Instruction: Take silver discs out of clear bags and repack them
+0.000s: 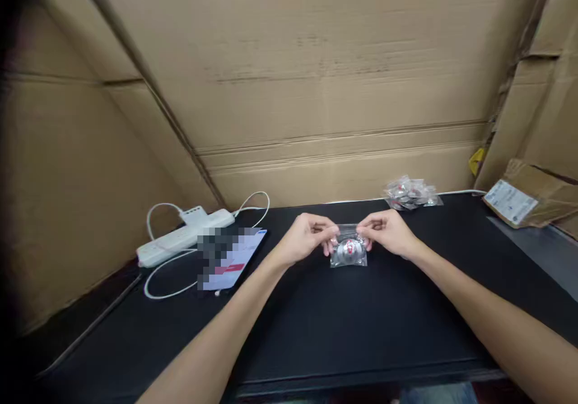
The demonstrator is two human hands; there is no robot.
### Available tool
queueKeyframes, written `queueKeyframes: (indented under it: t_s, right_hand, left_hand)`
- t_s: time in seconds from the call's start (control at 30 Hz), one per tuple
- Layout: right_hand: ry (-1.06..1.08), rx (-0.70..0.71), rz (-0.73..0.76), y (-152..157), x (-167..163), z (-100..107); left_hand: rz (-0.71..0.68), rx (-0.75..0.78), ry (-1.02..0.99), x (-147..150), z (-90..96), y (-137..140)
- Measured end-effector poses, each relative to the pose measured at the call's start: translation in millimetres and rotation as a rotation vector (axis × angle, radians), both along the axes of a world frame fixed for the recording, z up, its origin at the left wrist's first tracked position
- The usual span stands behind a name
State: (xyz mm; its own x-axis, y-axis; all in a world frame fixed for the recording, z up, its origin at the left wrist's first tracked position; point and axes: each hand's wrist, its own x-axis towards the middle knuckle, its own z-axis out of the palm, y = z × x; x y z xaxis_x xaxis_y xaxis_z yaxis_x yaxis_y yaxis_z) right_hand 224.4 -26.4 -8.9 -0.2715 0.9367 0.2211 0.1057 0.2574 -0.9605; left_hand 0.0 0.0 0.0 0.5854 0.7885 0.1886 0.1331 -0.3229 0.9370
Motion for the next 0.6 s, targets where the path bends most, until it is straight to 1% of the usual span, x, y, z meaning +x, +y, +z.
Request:
queueKeyframes:
  t_s: [0.13, 0.27, 0.37, 0.47, 0.53, 0.6]
  right_hand:
    - [0.030, -0.024, 0.018, 0.2, 3.6, -6.8]
    - [0.119, -0.024, -0.025, 0.3, 2.3, -11.7]
    - [0.148, -0.022, -0.056, 1.4, 0.1, -14.1]
    - [0.093, 0.025, -0.090, 7.9, 4.0, -17.4]
    - [0.014, 0.117, -0.191, 17.3, 14.4, -21.0]
    - [-0.164, 0.286, -0.432, 30.2, 32.5, -25.5]
  left_hand:
    - [0.008, 0.032, 0.005, -0.1, 0.2, 1.0]
    - [0.045, 0.080, -0.036, 3.2, -3.2, -0.2]
    - [0.048, 0.050, -0.049, 8.1, -9.8, -0.9]
    - [0.103, 0.050, -0.020, 11.2, -19.7, 0.9]
    - [0.197, 0.059, -0.006, 10.6, -27.2, 4.6]
    - [0.348, 0.087, 0.012, 8.1, -33.7, 10.9]
